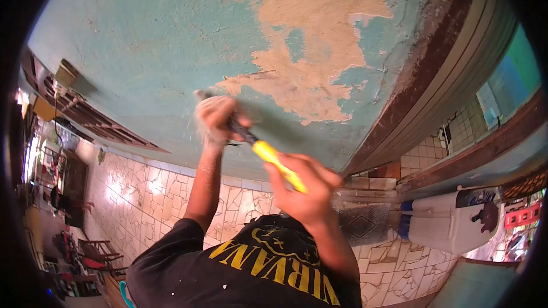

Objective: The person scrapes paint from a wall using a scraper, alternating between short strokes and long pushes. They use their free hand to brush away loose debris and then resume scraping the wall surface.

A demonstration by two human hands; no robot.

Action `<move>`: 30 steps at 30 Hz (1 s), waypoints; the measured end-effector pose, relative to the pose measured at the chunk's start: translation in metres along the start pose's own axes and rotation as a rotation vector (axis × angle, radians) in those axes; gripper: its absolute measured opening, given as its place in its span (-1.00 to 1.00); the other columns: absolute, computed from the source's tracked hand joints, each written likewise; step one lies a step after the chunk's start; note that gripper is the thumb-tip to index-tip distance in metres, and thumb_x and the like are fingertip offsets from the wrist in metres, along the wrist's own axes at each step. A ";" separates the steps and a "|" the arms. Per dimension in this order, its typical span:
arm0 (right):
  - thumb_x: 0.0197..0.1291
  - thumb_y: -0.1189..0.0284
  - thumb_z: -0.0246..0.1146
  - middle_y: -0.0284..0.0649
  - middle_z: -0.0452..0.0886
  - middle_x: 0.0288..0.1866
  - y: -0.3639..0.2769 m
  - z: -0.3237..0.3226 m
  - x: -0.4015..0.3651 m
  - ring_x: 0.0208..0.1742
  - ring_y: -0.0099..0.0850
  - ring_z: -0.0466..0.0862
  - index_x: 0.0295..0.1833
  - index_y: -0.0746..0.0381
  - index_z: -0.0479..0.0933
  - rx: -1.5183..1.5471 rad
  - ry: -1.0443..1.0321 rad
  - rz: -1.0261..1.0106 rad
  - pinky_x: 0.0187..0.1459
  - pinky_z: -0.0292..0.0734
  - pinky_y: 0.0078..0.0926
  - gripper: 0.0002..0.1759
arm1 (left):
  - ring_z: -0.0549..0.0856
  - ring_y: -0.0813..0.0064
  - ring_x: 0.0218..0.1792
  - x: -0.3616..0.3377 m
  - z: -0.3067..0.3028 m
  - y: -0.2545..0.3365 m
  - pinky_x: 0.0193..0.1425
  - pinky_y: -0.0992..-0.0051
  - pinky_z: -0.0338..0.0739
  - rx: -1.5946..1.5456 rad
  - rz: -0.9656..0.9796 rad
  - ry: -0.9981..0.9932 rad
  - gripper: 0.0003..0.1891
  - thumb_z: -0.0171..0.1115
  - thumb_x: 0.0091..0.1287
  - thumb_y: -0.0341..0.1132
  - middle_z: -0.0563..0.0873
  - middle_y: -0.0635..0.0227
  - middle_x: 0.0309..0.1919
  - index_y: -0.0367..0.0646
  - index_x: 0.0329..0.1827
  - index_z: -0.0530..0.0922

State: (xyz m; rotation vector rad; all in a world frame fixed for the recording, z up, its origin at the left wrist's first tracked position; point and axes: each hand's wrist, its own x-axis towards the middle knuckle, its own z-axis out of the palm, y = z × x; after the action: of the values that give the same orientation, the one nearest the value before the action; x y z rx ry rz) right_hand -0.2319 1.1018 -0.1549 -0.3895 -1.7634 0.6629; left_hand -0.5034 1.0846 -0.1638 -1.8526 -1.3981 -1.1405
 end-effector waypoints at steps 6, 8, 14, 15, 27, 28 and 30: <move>0.22 0.51 0.51 -0.10 0.76 -0.27 0.009 0.092 -0.019 -0.34 -0.12 0.80 -0.07 0.27 0.66 0.076 -0.181 0.005 -0.35 0.72 -0.26 -0.79 | 0.45 0.26 -0.70 -0.063 -0.039 -0.061 -0.56 0.33 0.29 0.206 -0.042 0.069 -0.43 0.28 0.38 0.16 0.36 0.35 -0.69 -0.08 -0.60 0.37; 0.19 0.49 0.53 -0.09 0.77 -0.24 0.001 0.077 -0.028 -0.34 -0.07 0.80 -0.06 0.27 0.65 -0.002 -0.175 0.028 -0.34 0.71 -0.24 -0.75 | 0.42 0.26 -0.71 -0.052 -0.032 -0.052 -0.57 0.32 0.27 0.192 0.035 0.101 -0.47 0.26 0.38 0.10 0.33 0.34 -0.70 -0.09 -0.60 0.36; 0.28 0.56 0.46 -0.10 0.72 -0.26 -0.004 -0.006 -0.090 -0.34 -0.28 0.76 0.10 0.32 0.54 0.045 -0.190 0.461 -0.28 0.65 -0.36 -0.66 | 0.55 0.39 -0.54 0.011 0.020 0.023 -0.47 0.36 0.38 -0.133 0.445 -0.207 -0.53 0.51 0.12 0.11 0.46 0.43 -0.58 0.00 -0.50 0.44; 0.30 0.57 0.43 -0.12 0.70 -0.27 0.002 -0.008 -0.108 -0.34 -0.35 0.74 0.17 0.32 0.51 0.107 -0.149 0.512 -0.26 0.64 -0.39 -0.63 | 0.60 0.37 -0.48 0.018 0.031 0.032 -0.41 0.34 0.45 -0.200 0.548 -0.358 -0.47 0.50 0.13 0.22 0.52 0.42 -0.55 0.00 -0.48 0.45; 0.47 0.48 0.32 0.15 0.73 0.16 0.068 0.084 -0.198 0.07 -0.12 0.80 0.43 0.44 0.50 -0.075 0.017 0.403 0.12 0.68 -0.26 -0.50 | 0.64 0.29 -0.50 -0.027 0.069 0.023 -0.31 0.31 0.50 -0.301 0.631 -0.474 -0.59 0.31 0.32 -0.02 0.56 0.37 -0.64 -0.05 -0.60 0.49; 0.46 0.48 0.33 0.15 0.75 0.11 0.065 0.088 -0.202 0.00 -0.12 0.81 0.43 0.48 0.49 -0.013 0.030 0.432 0.07 0.69 -0.28 -0.49 | 0.64 0.29 -0.50 -0.027 0.068 0.021 -0.30 0.31 0.50 -0.309 0.641 -0.472 -0.60 0.31 0.32 -0.02 0.56 0.38 -0.65 -0.04 -0.60 0.49; 0.46 0.47 0.34 0.14 0.76 0.05 0.062 0.099 -0.211 -0.08 -0.14 0.82 0.40 0.52 0.50 0.030 0.063 0.482 0.02 0.70 -0.28 -0.49 | 0.63 0.29 -0.51 -0.029 0.065 0.019 -0.30 0.32 0.50 -0.329 0.665 -0.480 -0.60 0.32 0.31 -0.03 0.55 0.38 -0.66 -0.04 -0.61 0.48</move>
State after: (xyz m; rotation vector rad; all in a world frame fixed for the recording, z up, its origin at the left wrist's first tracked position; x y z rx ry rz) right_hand -0.2702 1.0064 -0.3728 -0.8198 -1.6062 1.0024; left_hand -0.4688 1.1184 -0.2198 -2.6726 -0.7006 -0.6244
